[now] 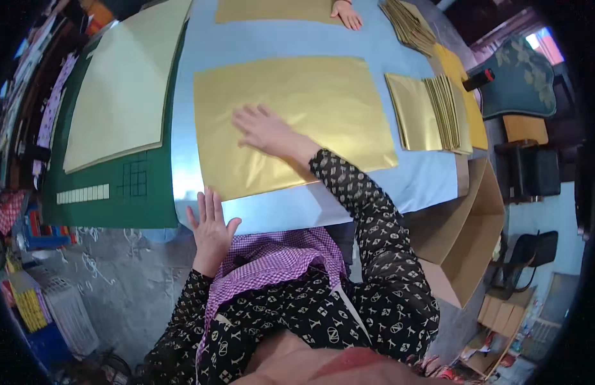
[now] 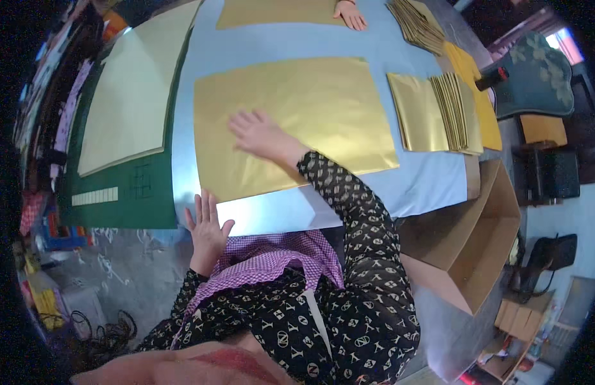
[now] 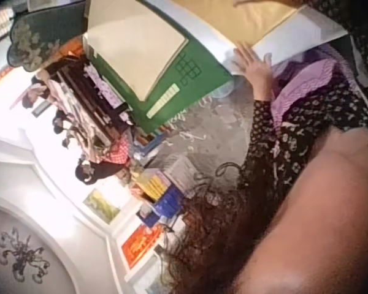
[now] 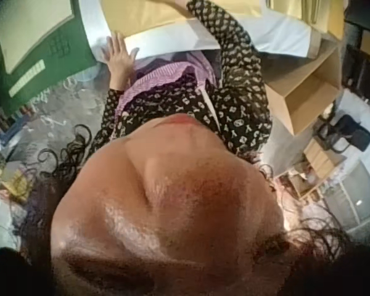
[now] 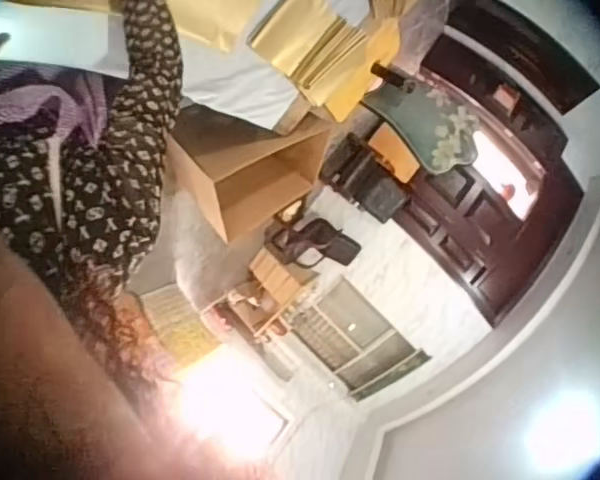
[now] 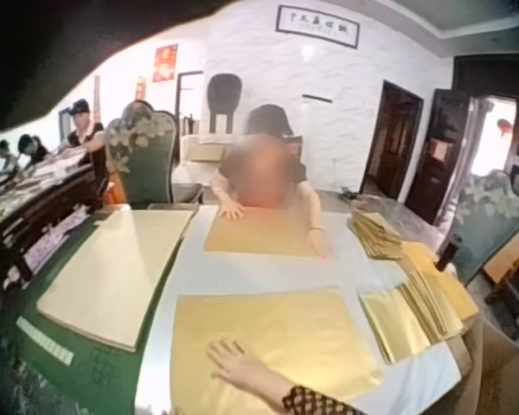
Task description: Sorting and stacking gold-colored paper sheets on a production table.
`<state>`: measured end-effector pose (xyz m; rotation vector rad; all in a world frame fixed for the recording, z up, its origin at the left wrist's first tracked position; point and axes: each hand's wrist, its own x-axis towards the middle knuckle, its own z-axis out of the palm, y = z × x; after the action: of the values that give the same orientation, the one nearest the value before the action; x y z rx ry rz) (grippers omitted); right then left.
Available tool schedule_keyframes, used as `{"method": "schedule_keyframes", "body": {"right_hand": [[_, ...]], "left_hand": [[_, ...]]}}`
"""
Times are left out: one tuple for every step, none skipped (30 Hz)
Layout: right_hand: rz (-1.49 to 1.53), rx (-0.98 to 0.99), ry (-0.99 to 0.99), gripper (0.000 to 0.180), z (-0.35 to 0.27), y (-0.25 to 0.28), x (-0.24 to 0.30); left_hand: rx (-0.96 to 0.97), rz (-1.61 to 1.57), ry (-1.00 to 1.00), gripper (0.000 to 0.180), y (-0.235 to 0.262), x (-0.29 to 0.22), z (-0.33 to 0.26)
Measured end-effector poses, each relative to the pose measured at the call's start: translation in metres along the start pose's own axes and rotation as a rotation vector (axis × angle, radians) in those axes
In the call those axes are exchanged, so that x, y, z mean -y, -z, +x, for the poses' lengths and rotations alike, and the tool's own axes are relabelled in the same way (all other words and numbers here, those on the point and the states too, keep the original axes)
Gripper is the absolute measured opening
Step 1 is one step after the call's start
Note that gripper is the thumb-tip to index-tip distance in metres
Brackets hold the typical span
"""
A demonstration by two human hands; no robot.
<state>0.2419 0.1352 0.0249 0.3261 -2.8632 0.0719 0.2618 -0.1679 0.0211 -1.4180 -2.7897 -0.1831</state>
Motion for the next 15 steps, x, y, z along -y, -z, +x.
{"method": "schedule_keyframes", "body": {"right_hand": [[0.103, -0.001, -0.106, 0.058, 0.001, 0.000, -0.020], [0.203, -0.002, -0.213, 0.056, -0.001, 0.000, -0.042], [0.195, -0.042, -0.308, 0.055, -0.004, -0.004, -0.062], [0.186, -0.081, -0.401, 0.054, -0.009, -0.008, -0.082], [0.149, -0.074, -0.463, 0.053, -0.012, -0.008, -0.101], [0.108, -0.064, -0.530, 0.053, -0.020, -0.007, -0.119], [0.092, -0.091, -0.589, 0.052, -0.028, -0.007, -0.137], [0.073, -0.117, -0.652, 0.052, -0.039, -0.007, -0.156], [0.075, -0.121, -0.653, 0.052, -0.048, -0.008, -0.174], [0.030, -0.151, -0.717, 0.052, -0.059, -0.009, -0.193], [-0.018, -0.179, -0.780, 0.051, -0.071, -0.008, -0.208], [-0.010, -0.180, -0.779, 0.051, -0.078, -0.008, -0.218], [-0.079, -0.201, -0.829, 0.051, -0.084, -0.006, -0.225], [-0.148, -0.222, -0.880, 0.050, -0.090, -0.004, -0.232], [-0.143, -0.223, -0.881, 0.050, -0.098, -0.003, -0.239]], "left_hand": [[0.010, 0.003, 0.010, 0.083, 0.001, 0.000, 0.001], [0.018, 0.004, 0.017, 0.082, 0.001, -0.002, 0.004], [0.017, 0.012, 0.008, 0.082, 0.001, -0.002, 0.005], [0.039, 0.012, 0.021, 0.082, 0.001, -0.003, 0.006], [0.062, 0.015, 0.039, 0.082, 0.002, -0.003, 0.007], [0.061, 0.023, 0.032, 0.082, 0.004, -0.004, 0.009], [0.087, 0.014, 0.047, 0.082, 0.007, -0.005, 0.010], [0.113, 0.003, 0.059, 0.082, 0.009, -0.006, 0.012], [0.129, -0.005, 0.066, 0.083, 0.006, -0.004, 0.011], [0.132, 0.000, 0.059, 0.083, 0.007, -0.005, 0.012], [0.134, 0.003, 0.058, 0.083, 0.007, -0.005, 0.013], [0.138, 0.011, 0.067, 0.084, 0.007, -0.005, 0.012], [0.141, 0.017, 0.073, 0.084, 0.008, -0.004, 0.010], [0.133, 0.033, 0.066, 0.083, 0.009, -0.003, 0.008], [0.127, 0.047, 0.055, 0.083, 0.009, -0.003, 0.008]]}}
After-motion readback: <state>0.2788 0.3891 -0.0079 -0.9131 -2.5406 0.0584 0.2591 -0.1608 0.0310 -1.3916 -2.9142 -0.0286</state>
